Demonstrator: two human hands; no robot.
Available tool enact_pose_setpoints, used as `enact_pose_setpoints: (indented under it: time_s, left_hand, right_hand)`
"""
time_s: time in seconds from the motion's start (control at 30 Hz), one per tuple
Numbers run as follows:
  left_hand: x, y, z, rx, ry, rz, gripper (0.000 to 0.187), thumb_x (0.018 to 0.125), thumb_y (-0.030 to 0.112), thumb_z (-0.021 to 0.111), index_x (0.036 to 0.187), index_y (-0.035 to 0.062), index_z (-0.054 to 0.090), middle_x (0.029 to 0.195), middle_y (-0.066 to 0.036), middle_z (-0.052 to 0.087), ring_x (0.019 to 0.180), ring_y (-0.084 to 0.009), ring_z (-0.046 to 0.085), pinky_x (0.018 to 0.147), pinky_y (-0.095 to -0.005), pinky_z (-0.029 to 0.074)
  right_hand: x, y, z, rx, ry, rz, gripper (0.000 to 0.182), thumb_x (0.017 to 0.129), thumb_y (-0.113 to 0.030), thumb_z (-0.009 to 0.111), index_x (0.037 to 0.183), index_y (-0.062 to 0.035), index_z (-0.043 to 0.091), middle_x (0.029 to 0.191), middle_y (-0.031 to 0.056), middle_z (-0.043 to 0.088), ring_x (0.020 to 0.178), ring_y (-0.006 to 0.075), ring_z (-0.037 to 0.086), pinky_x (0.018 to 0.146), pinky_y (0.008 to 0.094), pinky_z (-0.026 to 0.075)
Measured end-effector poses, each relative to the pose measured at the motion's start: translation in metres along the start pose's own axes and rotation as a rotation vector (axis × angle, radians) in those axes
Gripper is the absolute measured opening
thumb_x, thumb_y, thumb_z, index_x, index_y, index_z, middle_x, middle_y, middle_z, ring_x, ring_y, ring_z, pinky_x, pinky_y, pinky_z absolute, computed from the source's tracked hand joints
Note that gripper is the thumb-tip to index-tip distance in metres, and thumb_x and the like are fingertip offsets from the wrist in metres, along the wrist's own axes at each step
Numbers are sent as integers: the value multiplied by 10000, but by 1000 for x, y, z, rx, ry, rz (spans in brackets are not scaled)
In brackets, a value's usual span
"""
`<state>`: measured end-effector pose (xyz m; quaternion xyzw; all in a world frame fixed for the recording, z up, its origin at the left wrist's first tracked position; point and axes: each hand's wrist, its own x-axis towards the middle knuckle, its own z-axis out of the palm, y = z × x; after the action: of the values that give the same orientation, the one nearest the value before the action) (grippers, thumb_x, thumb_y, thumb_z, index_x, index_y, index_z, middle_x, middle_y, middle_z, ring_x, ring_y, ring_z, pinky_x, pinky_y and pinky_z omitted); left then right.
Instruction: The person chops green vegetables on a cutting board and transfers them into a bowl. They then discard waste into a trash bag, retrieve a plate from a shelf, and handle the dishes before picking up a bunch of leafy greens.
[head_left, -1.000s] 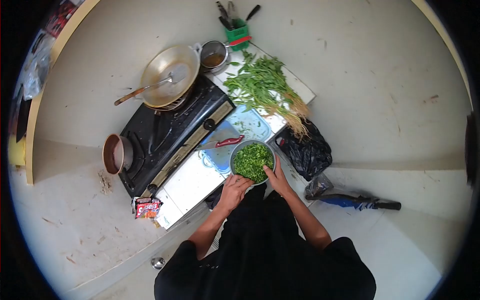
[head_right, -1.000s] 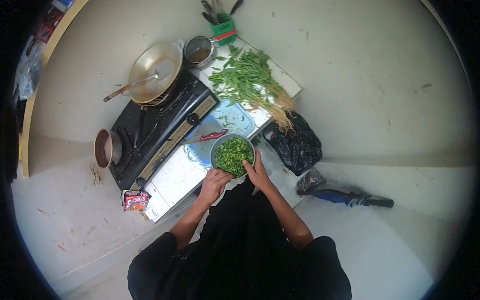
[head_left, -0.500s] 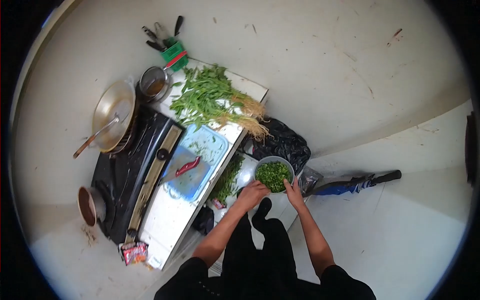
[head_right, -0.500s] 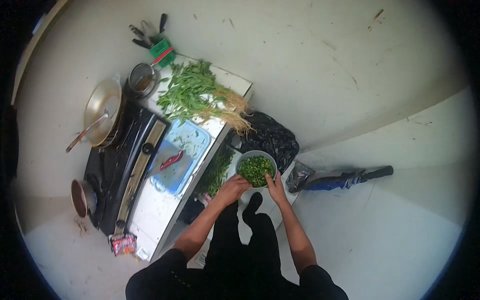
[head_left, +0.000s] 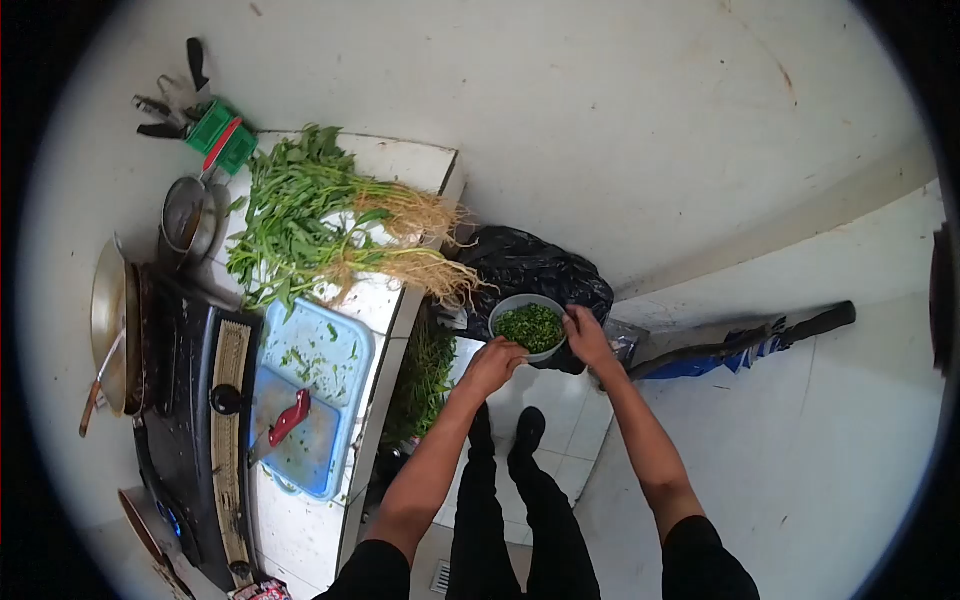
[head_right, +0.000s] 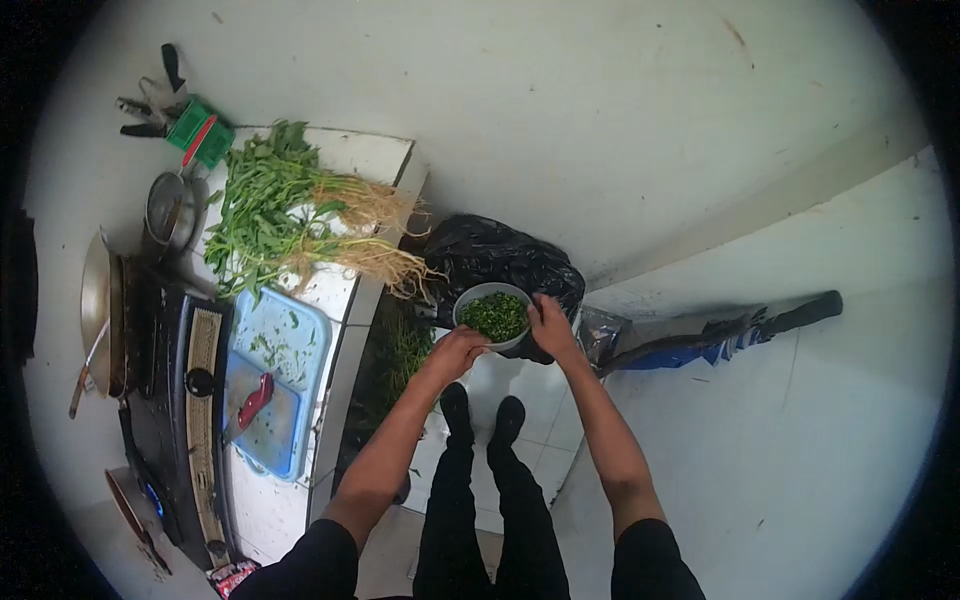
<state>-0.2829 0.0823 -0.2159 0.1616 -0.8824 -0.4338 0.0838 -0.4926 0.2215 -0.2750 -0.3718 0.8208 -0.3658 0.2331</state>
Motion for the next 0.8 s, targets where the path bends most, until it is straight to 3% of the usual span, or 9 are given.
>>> enact_pose_setpoints:
  time_s: [0.1, 0.17, 0.23, 0.37, 0.43, 0.5, 0.53, 0.7, 0.8]
  left_hand:
    - [26, -13, 0, -113, -50, -72, 174, 857, 91, 703, 1021, 44, 736, 962, -171, 706, 960, -376, 639, 862, -459, 509]
    - [48, -17, 2, -122, -133, -111, 215, 864, 108, 722, 1067, 36, 728, 986, -183, 711, 962, -380, 656, 853, -442, 517]
    - [65, -26, 8, -223, -181, -126, 248, 873, 160, 756, 1082, 27, 731, 942, -199, 722, 817, -286, 702, 749, -391, 538]
    - [85, -62, 34, -436, -252, -287, 295, 924, 194, 728, 1129, -17, 699, 866, -103, 722, 761, -165, 650, 700, -370, 526]
    - [89, -87, 45, -447, -250, -191, 304, 938, 210, 717, 1102, -44, 687, 860, -68, 703, 783, -129, 615, 712, -338, 511]
    - [93, -101, 49, -524, -177, -258, 260, 931, 190, 708, 1075, -27, 691, 885, -124, 687, 840, -140, 590, 791, -337, 495]
    - [96, -103, 45, -438, -220, -396, 264, 938, 192, 696, 1087, -26, 690, 946, -136, 703, 895, -167, 621, 835, -337, 492]
    - [110, -142, 55, -360, -78, -341, 388, 920, 303, 716, 1125, -25, 684, 1046, -154, 719, 998, -246, 664, 908, -369, 490]
    - [127, -126, 36, -643, 38, -812, 490, 941, 378, 667, 1251, -1, 655, 1173, -135, 694, 1099, -249, 652, 828, -354, 560]
  right_hand:
    - [32, 7, -9, -165, 185, -42, 542, 907, -207, 690, 1368, -31, 467, 1327, 234, 512, 1185, 445, 538, 991, 483, 459]
    - [51, 14, -10, -348, 275, 137, 627, 878, -189, 720, 1417, -56, 428, 1314, 216, 529, 1183, 423, 551, 981, 473, 483]
    - [68, 23, -10, -386, 233, 149, 754, 848, -184, 746, 1477, -76, 344, 1354, 200, 513, 1176, 445, 556, 988, 500, 487]
    - [97, 57, -5, -408, 134, 292, 443, 878, -150, 694, 1287, -58, 551, 1206, 195, 605, 1079, 422, 611, 912, 490, 509]
    - [103, 60, -6, -385, 113, 271, 300, 907, -150, 658, 1188, -54, 619, 1148, 183, 631, 1045, 409, 628, 870, 487, 521]
    - [101, 40, -12, -174, 412, 90, 131, 937, -111, 603, 1023, -35, 667, 1020, 193, 650, 952, 413, 642, 833, 485, 512]
    - [101, 33, -14, -175, 410, 94, 131, 937, -111, 603, 1023, -35, 667, 1020, 193, 650, 952, 413, 642, 833, 485, 512]
    - [107, 26, -28, -88, 593, -26, 100, 936, -72, 620, 990, 3, 659, 912, 184, 648, 743, 351, 666, 686, 431, 529]
    - [106, 25, -36, -49, 534, 18, 128, 933, -68, 605, 1025, 10, 649, 973, 206, 645, 894, 415, 638, 799, 464, 516]
